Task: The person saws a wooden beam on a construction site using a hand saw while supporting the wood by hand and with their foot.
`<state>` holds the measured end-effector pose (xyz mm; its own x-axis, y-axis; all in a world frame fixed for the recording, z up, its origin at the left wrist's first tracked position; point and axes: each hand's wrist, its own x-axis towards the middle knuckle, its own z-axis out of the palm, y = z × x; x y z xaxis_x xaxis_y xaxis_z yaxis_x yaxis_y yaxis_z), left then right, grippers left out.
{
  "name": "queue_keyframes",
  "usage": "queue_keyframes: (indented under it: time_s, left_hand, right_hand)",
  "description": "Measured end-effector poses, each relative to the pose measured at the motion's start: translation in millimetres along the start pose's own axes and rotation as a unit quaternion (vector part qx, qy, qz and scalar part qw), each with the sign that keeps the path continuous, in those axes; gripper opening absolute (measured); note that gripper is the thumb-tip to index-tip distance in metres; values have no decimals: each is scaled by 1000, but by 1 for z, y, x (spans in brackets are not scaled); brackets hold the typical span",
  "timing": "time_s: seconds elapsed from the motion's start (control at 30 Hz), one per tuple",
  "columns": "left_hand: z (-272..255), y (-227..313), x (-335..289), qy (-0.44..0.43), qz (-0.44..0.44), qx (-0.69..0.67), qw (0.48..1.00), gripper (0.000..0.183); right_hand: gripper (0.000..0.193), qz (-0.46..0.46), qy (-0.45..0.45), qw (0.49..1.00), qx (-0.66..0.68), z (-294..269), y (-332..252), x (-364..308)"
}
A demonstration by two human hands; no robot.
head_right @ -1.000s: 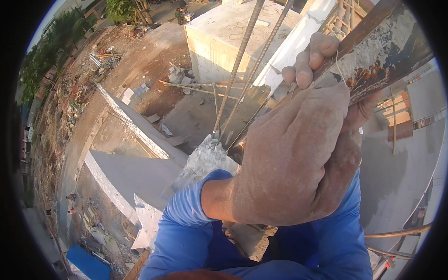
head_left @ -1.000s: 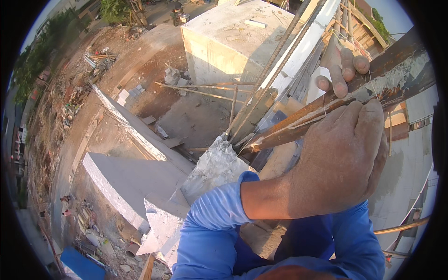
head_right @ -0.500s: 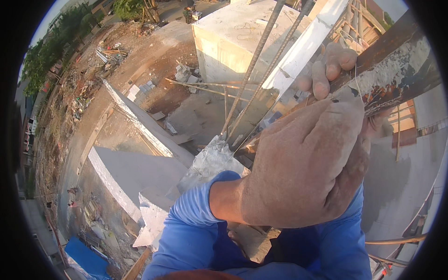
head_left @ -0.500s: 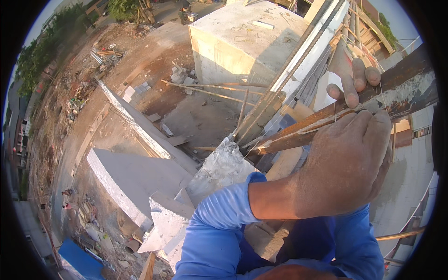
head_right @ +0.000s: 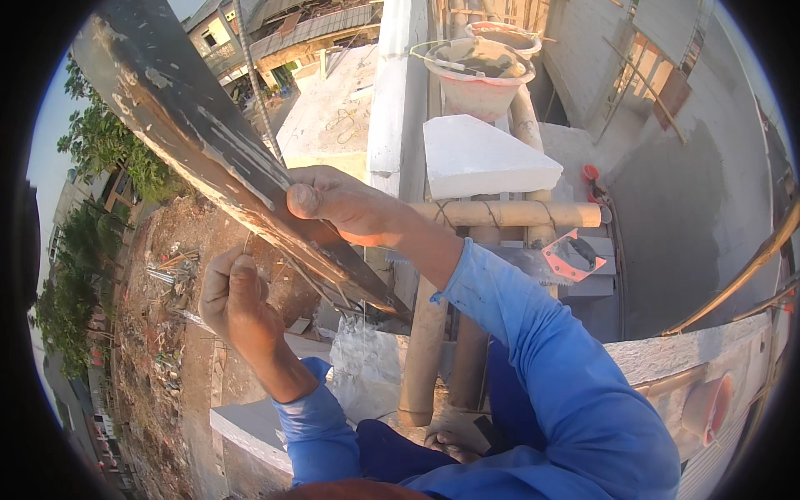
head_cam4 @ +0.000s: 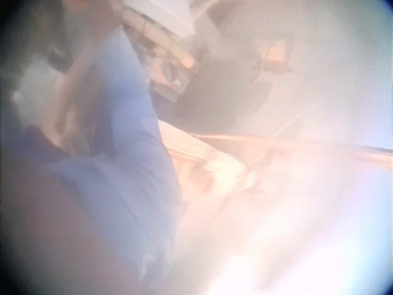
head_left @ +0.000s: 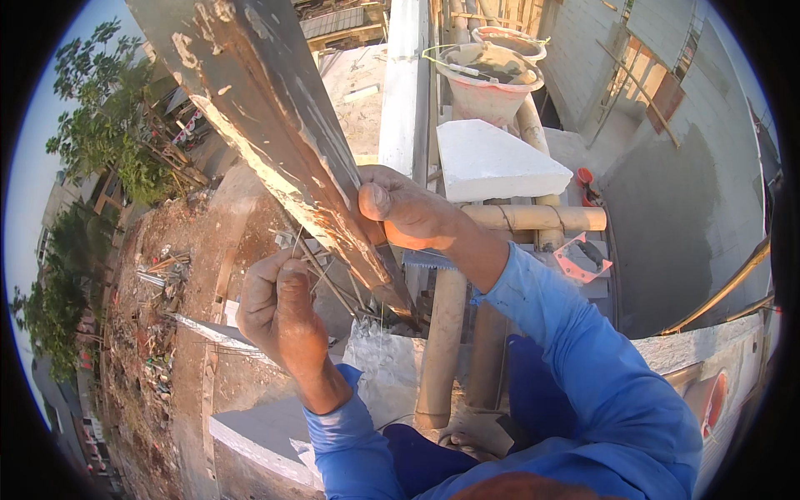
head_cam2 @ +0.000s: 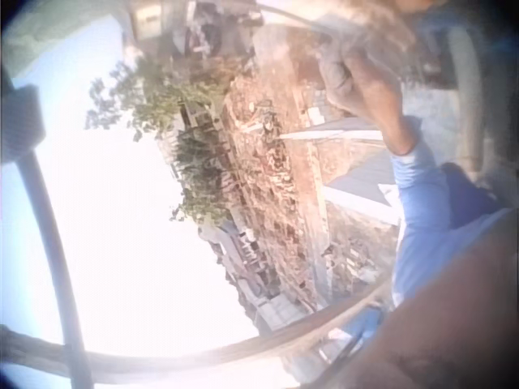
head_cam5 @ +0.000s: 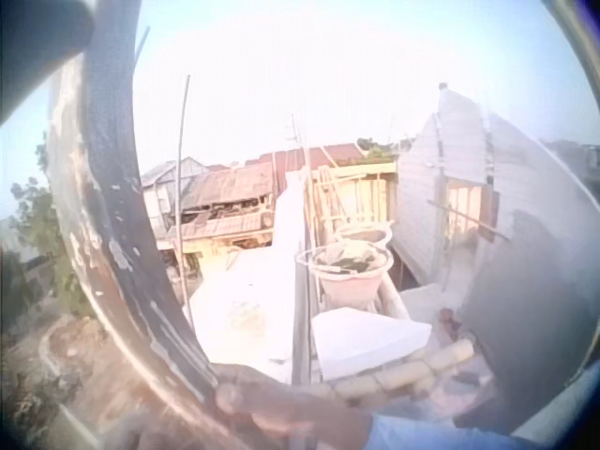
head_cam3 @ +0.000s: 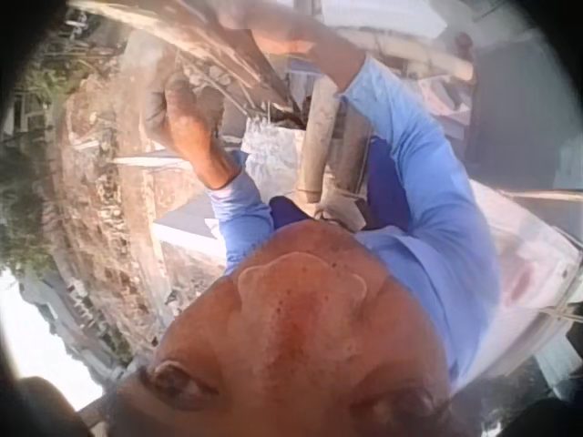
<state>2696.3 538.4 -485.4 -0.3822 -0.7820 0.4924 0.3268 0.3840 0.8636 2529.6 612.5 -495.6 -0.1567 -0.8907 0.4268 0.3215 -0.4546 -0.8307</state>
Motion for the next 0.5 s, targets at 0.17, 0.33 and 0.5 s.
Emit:
queue_keyframes:
  time_s: [0.17,0.33,0.5]
  left_hand:
    - [2,4,4,23,-41,16,999,12]
    - [7,10,2,0,-95,15,995,12]
    - [17,6,2,-36,-56,42,997,12]
  right_hand:
    - [48,25,10,994,105,-7,16,5]
    - [23,81,92,988,90,2,10,19]
    - [15,45,123,991,-31,-4,3,30]
